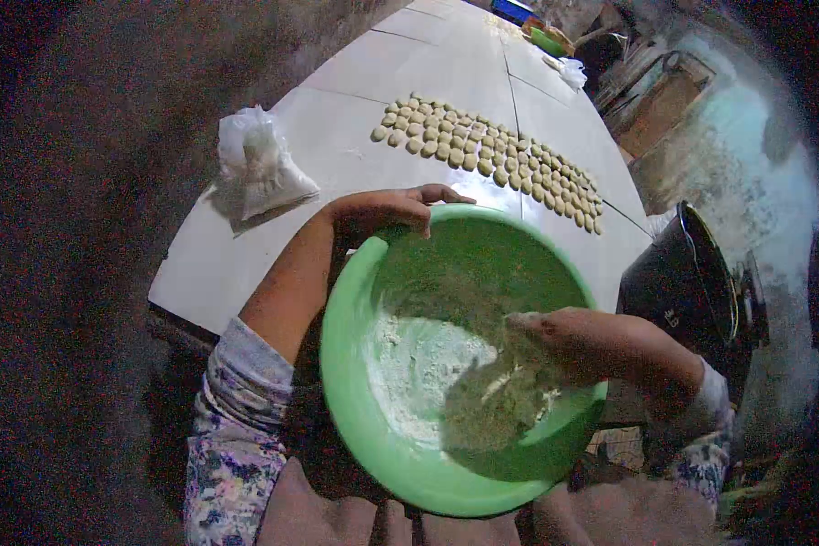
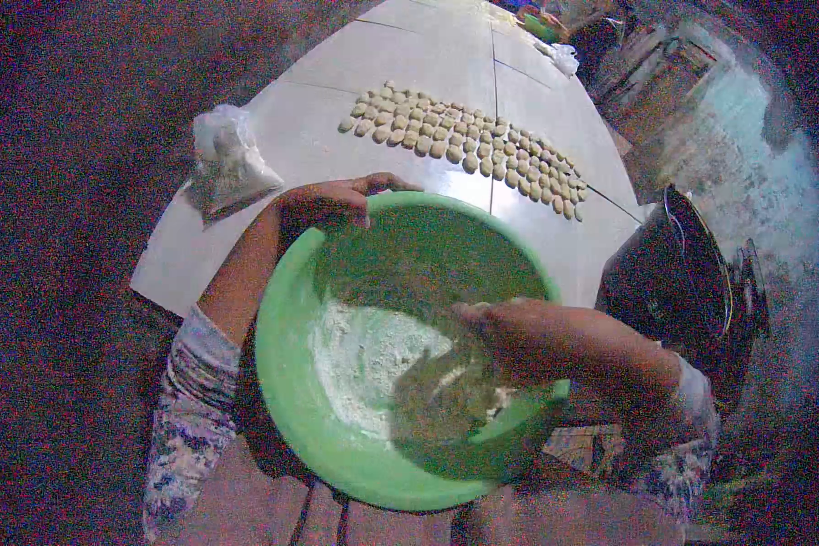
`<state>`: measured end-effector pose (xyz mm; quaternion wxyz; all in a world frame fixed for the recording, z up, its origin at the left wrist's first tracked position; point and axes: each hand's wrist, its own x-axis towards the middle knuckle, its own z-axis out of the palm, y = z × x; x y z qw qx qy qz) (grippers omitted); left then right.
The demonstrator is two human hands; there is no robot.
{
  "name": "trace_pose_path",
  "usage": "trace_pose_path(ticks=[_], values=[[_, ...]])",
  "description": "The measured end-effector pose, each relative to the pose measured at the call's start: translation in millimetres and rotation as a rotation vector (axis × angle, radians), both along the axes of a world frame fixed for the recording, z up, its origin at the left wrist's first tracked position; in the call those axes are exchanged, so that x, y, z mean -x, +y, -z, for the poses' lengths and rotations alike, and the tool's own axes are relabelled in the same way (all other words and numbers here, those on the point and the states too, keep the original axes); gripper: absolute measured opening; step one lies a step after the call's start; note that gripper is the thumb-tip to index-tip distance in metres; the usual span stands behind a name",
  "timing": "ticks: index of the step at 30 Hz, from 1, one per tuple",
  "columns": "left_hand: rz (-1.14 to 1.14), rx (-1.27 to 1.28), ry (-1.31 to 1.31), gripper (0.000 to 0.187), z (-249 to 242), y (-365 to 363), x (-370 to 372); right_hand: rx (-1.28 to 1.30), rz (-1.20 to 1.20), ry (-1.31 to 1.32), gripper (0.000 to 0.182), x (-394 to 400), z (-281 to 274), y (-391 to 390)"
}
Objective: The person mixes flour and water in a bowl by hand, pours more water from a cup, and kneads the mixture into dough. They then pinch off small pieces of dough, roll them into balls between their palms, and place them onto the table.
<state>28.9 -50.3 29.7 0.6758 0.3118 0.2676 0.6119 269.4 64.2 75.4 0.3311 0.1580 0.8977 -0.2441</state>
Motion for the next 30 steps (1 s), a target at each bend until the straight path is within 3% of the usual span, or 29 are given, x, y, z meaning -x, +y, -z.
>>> trace_pose_path(ticks=[2,3,4,5,6,8,9,11,12,14,16,17,18,20,21,22,23,26,27,28,30], values=[[-0.036,-0.066,0.188,0.027,-2,-2,1,0.134,0.056,-0.102,0.05,-1,24,-2],[-0.041,-0.065,0.185,0.027,8,10,10,0.092,-0.158,-0.064,0.058,-5,33,-7],[0.151,-0.07,0.176,0.037,27,31,24,0.052,-0.372,-0.025,0.066,-10,40,-13],[0.345,-0.074,0.166,0.052,38,42,31,0.047,-0.413,0.063,0.068,-17,38,-22],[0.347,-0.071,0.164,0.052,36,37,27,0.051,-0.411,0.062,0.068,-12,34,-32],[0.207,-0.103,0.163,0.038,23,22,13,0.28,0.134,-0.451,0.061,8,32,-57],[0.139,-0.12,0.164,0.031,14,11,4,0.282,0.142,-0.448,0.061,6,42,-62],[-0.002,-0.154,0.17,0.019,-1,-6,-9,0.439,-0.286,0.165,0.038,3,65,-73],[-0.073,-0.173,0.173,0.013,-4,-8,-11,0.436,-0.281,0.17,0.038,8,67,-75],[-0.119,-0.168,0.179,0.023,8,-6,-5,0.468,-0.17,0.341,0.032,25,70,-75],[-0.222,-0.148,0.191,0.045,22,-6,2,0.943,0.632,0.207,0.031,35,74,-71],[-0.226,-0.148,0.189,0.045,20,-8,2,0.328,-0.09,0.472,0.036,42,41,-57],[-0.232,-0.162,0.201,0.038,16,-10,0,0.329,-0.095,0.47,0.036,35,32,-52],[-0.247,-0.19,0.222,0.023,5,-17,-8,0.149,-0.39,0.374,0.043,21,21,-41],[-0.253,-0.203,0.232,0.017,1,-19,-11,0.152,-0.394,0.371,0.043,13,18,-39],[-0.257,-0.214,0.242,0.012,0,-20,-12,0.012,-0.473,0.2,0.048,2,18,-42],[-0.07,-0.012,0.061,0.012,23,7,8,-0.128,-0.546,0.029,0.053,-6,19,-45],[-0.13,-0.192,0.177,0.013,26,-2,6,-0.3,-0.699,0.141,0.053,-13,40,-47],[-0.152,-0.283,0.236,0.013,21,-3,1,-0.277,-0.831,0.317,0.048,-5,47,-44],[-0.15,-0.283,0.237,0.013,12,-10,-7,-0.278,-0.829,0.319,0.048,-5,64,-42],[-0.243,-0.21,0.244,0.011,-17,-23,-27,0.03,-0.671,0.433,0.042,-4,90,-44]])
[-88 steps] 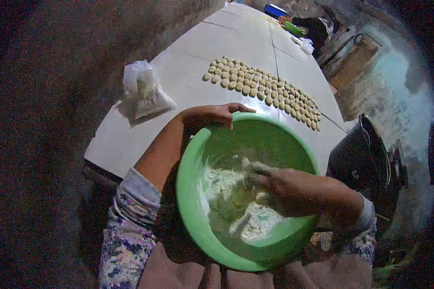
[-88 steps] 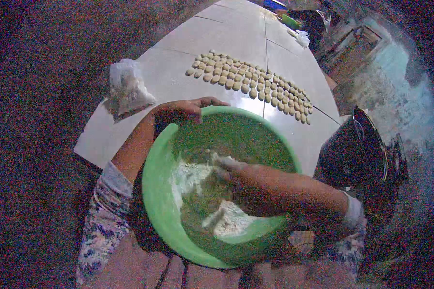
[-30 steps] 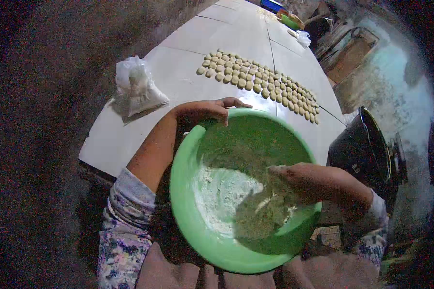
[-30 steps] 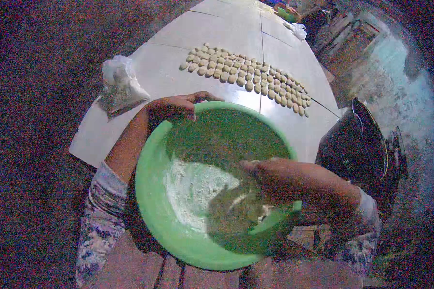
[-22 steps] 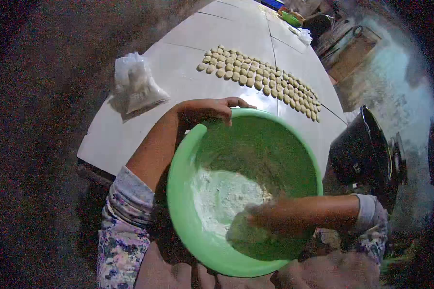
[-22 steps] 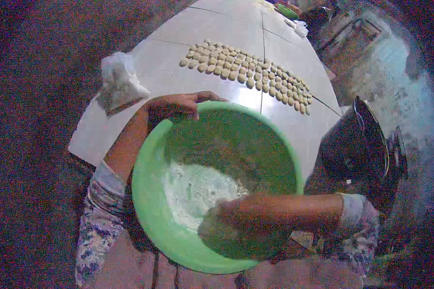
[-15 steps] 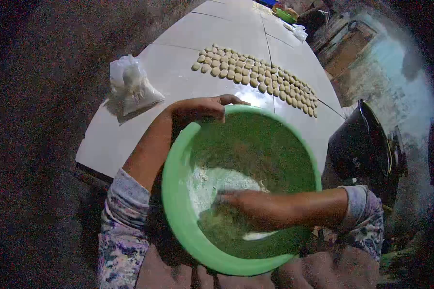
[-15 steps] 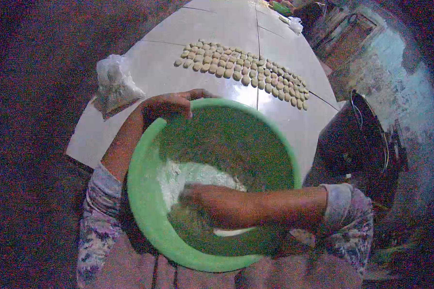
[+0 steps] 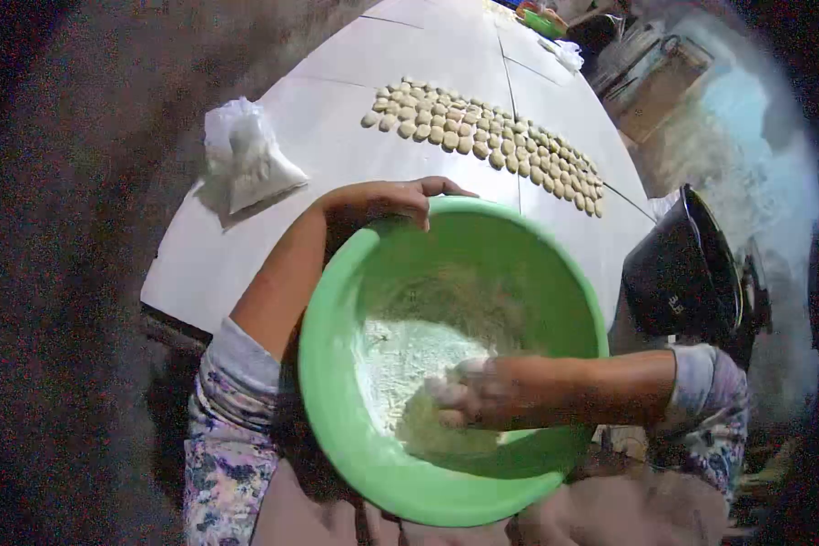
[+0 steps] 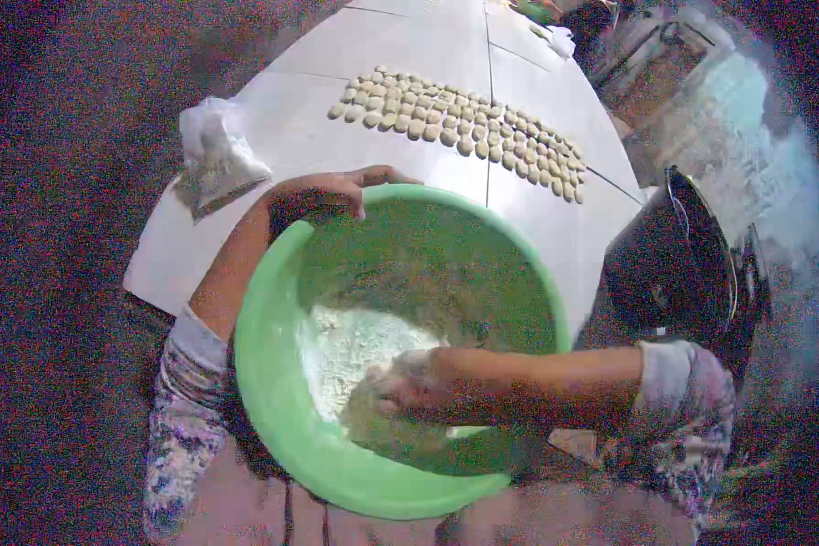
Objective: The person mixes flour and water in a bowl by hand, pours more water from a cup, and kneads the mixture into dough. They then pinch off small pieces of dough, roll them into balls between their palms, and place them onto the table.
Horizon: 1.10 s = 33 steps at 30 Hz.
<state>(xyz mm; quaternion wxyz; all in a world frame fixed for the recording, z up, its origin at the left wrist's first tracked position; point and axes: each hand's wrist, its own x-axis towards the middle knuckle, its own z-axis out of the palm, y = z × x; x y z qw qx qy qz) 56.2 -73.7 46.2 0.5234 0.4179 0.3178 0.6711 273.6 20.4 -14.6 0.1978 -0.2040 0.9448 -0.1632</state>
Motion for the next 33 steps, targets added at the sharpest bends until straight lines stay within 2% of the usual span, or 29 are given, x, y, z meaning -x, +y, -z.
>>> trace_pose_path(ticks=[1,2,3,4,6,7,8,10,11,14,16,18,20,22,23,24,26,28,29,30,32,33], values=[[0.004,0.003,0.004,0.011,14,7,7,0.003,0.004,0.004,0.042,2,-1,-2],[0.057,-0.083,0.023,0.01,40,19,21,-0.077,-0.078,0.044,0.039,13,-17,-9],[0.111,-0.17,0.039,0.01,45,24,28,-0.158,-0.159,0.081,0.036,23,-24,-14],[0.114,-0.17,0.04,0.01,48,20,31,-0.159,-0.156,0.082,0.036,26,-19,-18],[0.144,-0.057,-0.26,0.011,31,4,30,-0.028,-0.105,0.083,0.032,38,-14,-30],[0.142,-0.055,-0.26,0.011,33,5,31,-0.03,0.024,-0.055,0.031,45,-23,-40],[0.148,-0.037,-0.23,0.011,39,9,34,-0.03,0.021,-0.055,0.031,48,-20,-37],[0.167,-0.005,-0.174,0.011,54,22,38,-0.032,0.078,0.244,0.032,53,-12,-28],[0.176,0.009,-0.143,0.011,59,28,40,0.011,0.17,0.086,0.035,55,-22,-22],[0.14,-0.012,-0.109,0.012,59,24,43,0.049,0.273,0.165,0.041,45,-47,-16],[0.088,-0.056,-0.094,0.013,57,17,41,0.103,0.275,0.069,0.046,48,-74,-12],[0.05,-0.1,-0.073,0.013,54,15,37,0.277,0.425,-0.209,0.047,49,-98,-12],[0.018,-0.103,-0.042,0.012,52,16,33,0.245,0.337,-0.168,0.049,44,-93,-11],[-0.014,-0.105,-0.009,0.012,42,14,25,-0.032,0.276,-0.188,0.054,34,-77,-16],[-0.017,-0.053,-0.021,0.012,26,7,16,-0.051,0.255,-0.15,0.052,30,-60,-20],[-0.021,-0.001,-0.034,0.012,16,5,12,-0.049,0.255,-0.146,0.052,27,-44,-25],[0.003,-0.055,-0.108,0.014,43,13,29,0.065,0.075,-0.052,0.043,27,-17,-36],[0.103,-0.144,-0.023,0.015,48,18,32,0.12,0.05,0.039,0.044,37,-1,-41],[0.04,-0.183,0.043,0.015,48,19,31,0.173,0.019,0.126,0.046,44,1,-45],[0.044,-0.181,0.047,0.015,48,16,27,0.175,0.022,0.13,0.046,48,-1,-49],[-0.087,-0.063,-0.038,0.016,42,9,19,-0.082,0.104,0.026,0.041,55,-8,-54],[-0.084,-0.06,-0.036,0.016,39,9,19,-0.027,0.244,-0.114,0.038,61,-5,-45]])
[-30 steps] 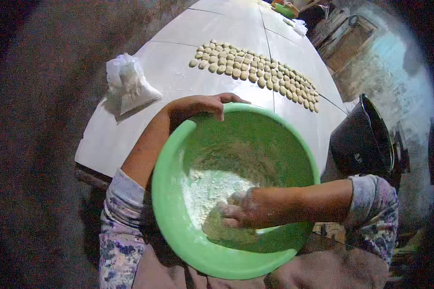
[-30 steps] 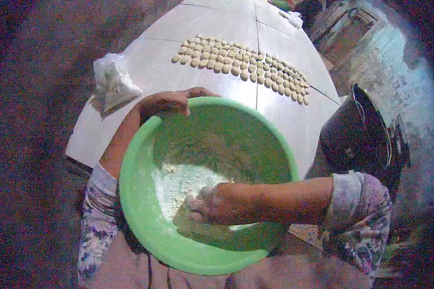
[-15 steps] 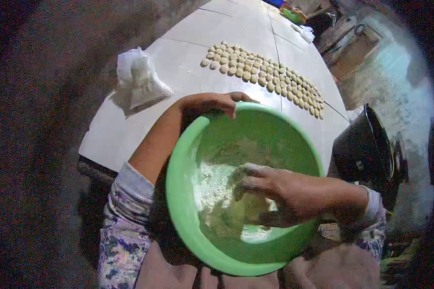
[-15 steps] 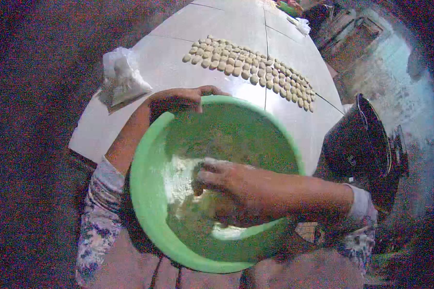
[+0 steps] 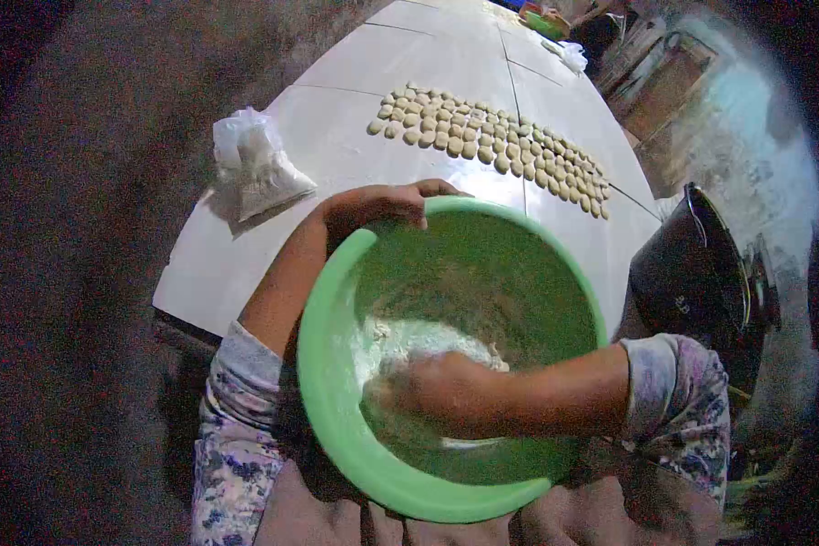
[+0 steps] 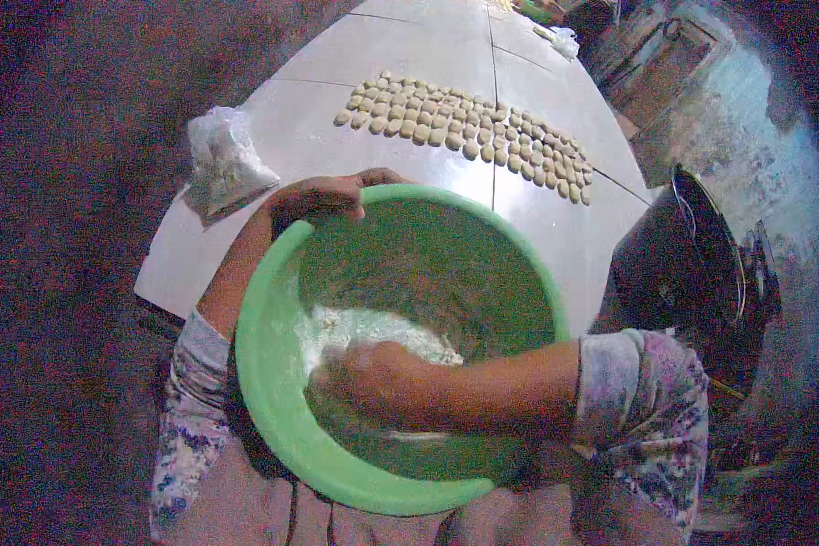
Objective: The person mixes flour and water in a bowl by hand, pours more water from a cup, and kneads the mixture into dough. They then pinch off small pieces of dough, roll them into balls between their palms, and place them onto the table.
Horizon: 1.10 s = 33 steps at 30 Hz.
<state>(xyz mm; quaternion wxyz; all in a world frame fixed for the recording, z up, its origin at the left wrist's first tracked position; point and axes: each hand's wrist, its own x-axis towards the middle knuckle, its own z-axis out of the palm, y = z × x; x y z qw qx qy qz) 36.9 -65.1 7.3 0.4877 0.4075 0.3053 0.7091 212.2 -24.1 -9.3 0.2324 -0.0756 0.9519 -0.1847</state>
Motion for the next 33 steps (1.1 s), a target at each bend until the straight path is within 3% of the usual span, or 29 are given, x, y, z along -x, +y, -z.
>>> trace_pose_path(ticks=[1,3,4,5,6,7,9,10,11,13,15,17,20,23,26,28,31,33], values=[[0.074,0.02,-0.1,0.016,-3,0,1,-0.223,-0.051,0.096,0.032,1,-1,5],[0.152,0.033,-0.196,0.017,-15,-1,-2,-0.32,0.057,-0.067,0.033,16,-27,16],[0.172,0.053,-0.115,0.016,-25,-2,-6,-0.325,0.062,-0.065,0.033,19,-33,24],[0.188,0.074,-0.037,0.015,-30,-3,-8,-0.304,0.238,-0.096,0.035,20,-39,33],[0.186,0.07,-0.038,0.015,-19,3,-1,-0.282,0.411,-0.126,0.037,19,-42,38],[0.178,0.046,-0.052,0.013,4,12,12,-0.286,0.405,-0.128,0.037,15,-40,42],[0.163,0.022,-0.065,0.012,11,12,17,-0.034,0.422,0.373,0.039,8,-22,49],[0.136,0.05,-0.153,0.013,3,7,11,-0.182,0.364,0.572,0.04,-2,-11,38],[0.112,0.079,-0.239,0.014,-3,4,8,-0.181,0.364,0.579,0.04,-1,-10,35],[0.102,0.105,-0.237,0.014,1,4,11,0.213,0.172,0.145,0.034,6,-7,27],[0.151,0.148,-0.185,0.012,-7,4,9,0.062,-0.216,-0.038,0.023,1,-13,2],[0.199,0.189,-0.13,0.01,-19,5,6,-0.002,-0.368,0.017,0.013,-3,-32,-11],[0.242,0.229,-0.076,0.008,-22,4,8,0.001,-0.298,-0.196,0.017,-3,-48,-3],[0.204,0.117,-0.084,0.007,-2,7,12,-0.104,0.089,0.146,0.032,-15,-40,15],[0.166,-0.004,-0.087,0.008,13,10,15,-0.306,0.086,0.249,0.041,-22,-36,23],[0.145,-0.026,-0.033,0.008,15,10,18,-0.124,-0.071,-0.019,0.041,-28,-33,16],[0.096,-0.088,0.128,0.009,18,11,21,0.033,-0.115,0.095,0.045,-35,-7,14],[0.086,-0.107,0.179,0.01,14,10,17,0.037,0.012,-0.039,0.045,-24,-4,8]])
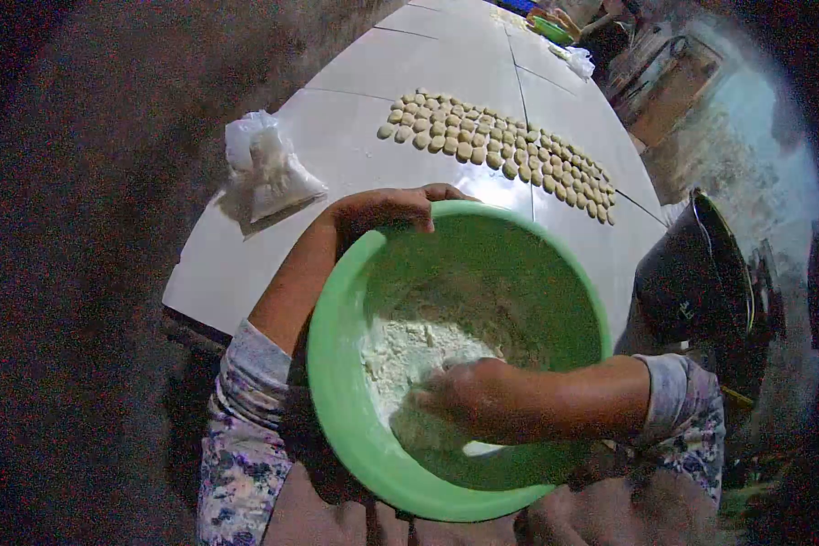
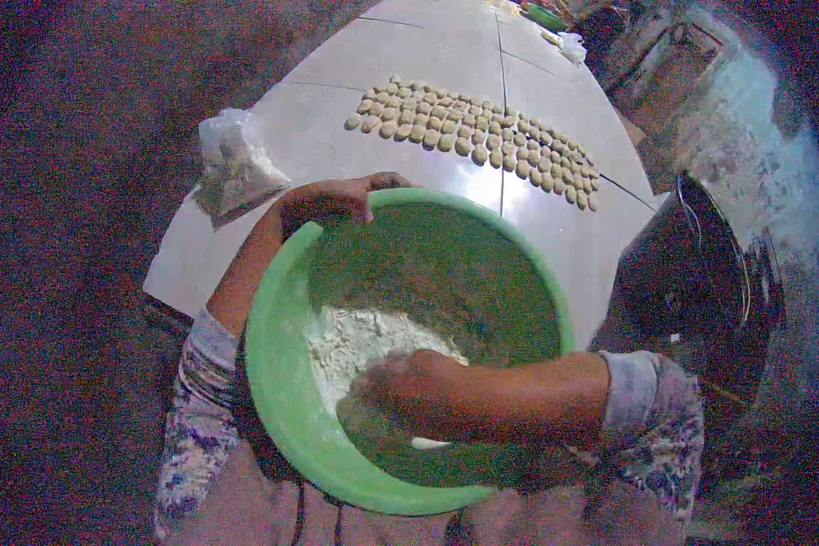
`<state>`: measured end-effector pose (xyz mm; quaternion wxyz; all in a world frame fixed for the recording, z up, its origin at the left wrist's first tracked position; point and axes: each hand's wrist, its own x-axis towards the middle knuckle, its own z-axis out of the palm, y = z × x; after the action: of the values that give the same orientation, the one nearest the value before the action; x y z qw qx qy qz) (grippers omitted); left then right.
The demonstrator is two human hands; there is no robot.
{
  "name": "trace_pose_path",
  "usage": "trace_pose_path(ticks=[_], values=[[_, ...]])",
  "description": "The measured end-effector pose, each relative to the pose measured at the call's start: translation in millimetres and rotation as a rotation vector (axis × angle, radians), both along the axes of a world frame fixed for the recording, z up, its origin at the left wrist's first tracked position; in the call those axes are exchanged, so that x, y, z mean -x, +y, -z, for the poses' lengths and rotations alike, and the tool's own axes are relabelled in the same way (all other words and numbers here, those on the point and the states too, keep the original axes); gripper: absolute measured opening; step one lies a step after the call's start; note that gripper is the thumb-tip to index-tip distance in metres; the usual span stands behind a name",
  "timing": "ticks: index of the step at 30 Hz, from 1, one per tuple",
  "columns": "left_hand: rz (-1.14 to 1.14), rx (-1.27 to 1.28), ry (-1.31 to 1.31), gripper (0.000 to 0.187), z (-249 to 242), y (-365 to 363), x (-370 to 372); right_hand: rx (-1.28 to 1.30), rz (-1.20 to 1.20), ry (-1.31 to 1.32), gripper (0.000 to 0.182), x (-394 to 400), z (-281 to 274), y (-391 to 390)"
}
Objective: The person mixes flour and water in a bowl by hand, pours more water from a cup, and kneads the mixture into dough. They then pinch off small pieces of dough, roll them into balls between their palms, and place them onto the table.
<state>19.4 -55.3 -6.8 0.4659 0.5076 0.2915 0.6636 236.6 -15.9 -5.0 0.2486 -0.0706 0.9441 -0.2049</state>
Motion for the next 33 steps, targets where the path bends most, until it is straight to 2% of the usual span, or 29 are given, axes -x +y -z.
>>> trace_pose_path(ticks=[2,3,4,6,7,8,10,12,14,15,17,18,19,20,22,23,25,28,30,32,33], values=[[0.055,0.313,-0.456,0.019,-14,-5,-6,-0.348,-0.145,0.073,0.039,10,-13,5],[0.184,0.421,-0.511,0.022,-25,-1,-4,-0.446,-0.019,-0.053,0.039,18,-22,4],[0.187,0.417,-0.512,0.022,-21,0,-4,-0.45,-0.018,-0.056,0.039,25,-29,11],[0.049,0.201,-0.249,0.018,-5,0,0,-0.183,0.388,0.182,0.046,39,-38,23],[-0.021,0.093,-0.115,0.017,-1,-1,0,-0.127,0.386,0.405,0.032,37,-20,26],[-0.019,0.091,-0.113,0.017,-3,0,-1,-0.129,0.387,0.407,0.032,35,-18,21],[0.056,0.166,-0.164,0.011,-15,1,-5,0.019,0.119,0.522,0.035,32,-12,9],[0.121,0.246,-0.222,0.008,-24,-1,-8,0.036,-0.07,0.162,0.037,32,-9,-8],[0.144,0.29,-0.255,0.007,-17,-1,-4,0.012,-0.183,0.183,0.044,19,-3,-18],[0.094,0.205,-0.192,0.008,-4,3,0,0.013,-0.187,0.184,0.044,14,1,-22],[0.042,0.115,-0.128,0.009,-3,3,4,0.129,-0.056,-0.05,0.037,8,9,-24],[0.113,0.231,-0.233,0.013,-16,-2,1,0.129,-0.056,-0.051,0.037,6,6,-21],[0.187,0.349,-0.338,0.024,-23,-4,-1,-0.005,-0.163,0.063,0.033,4,1,-17],[0.191,0.351,-0.339,0.024,-22,-4,-2,-0.139,-0.267,0.175,0.03,2,-4,-11],[0.101,0.343,-0.324,0.01,-20,-3,-4,-0.224,-0.147,0.302,0.024,-3,8,10],[0.103,0.341,-0.325,0.01,-21,-3,-5,-0.265,-0.077,0.252,0.023,4,-5,15],[0.029,0.186,-0.146,0.011,-21,-7,-7,-0.308,-0.009,0.202,0.023,16,-38,18],[-0.009,0.134,-0.108,0.018,-16,-9,-1,-0.341,0.12,0.088,0.021,20,-58,16],[0.015,0.108,-0.124,0.015,-6,-7,1,-0.305,0.262,0.187,0.031,22,-65,16],[0.039,0.084,-0.14,0.014,-6,-6,0,-0.274,0.343,0.095,0.036,23,-72,19],[0.024,0.061,-0.132,0.014,-7,-6,-3,-0.203,0.346,0.256,0.04,19,-65,23]])
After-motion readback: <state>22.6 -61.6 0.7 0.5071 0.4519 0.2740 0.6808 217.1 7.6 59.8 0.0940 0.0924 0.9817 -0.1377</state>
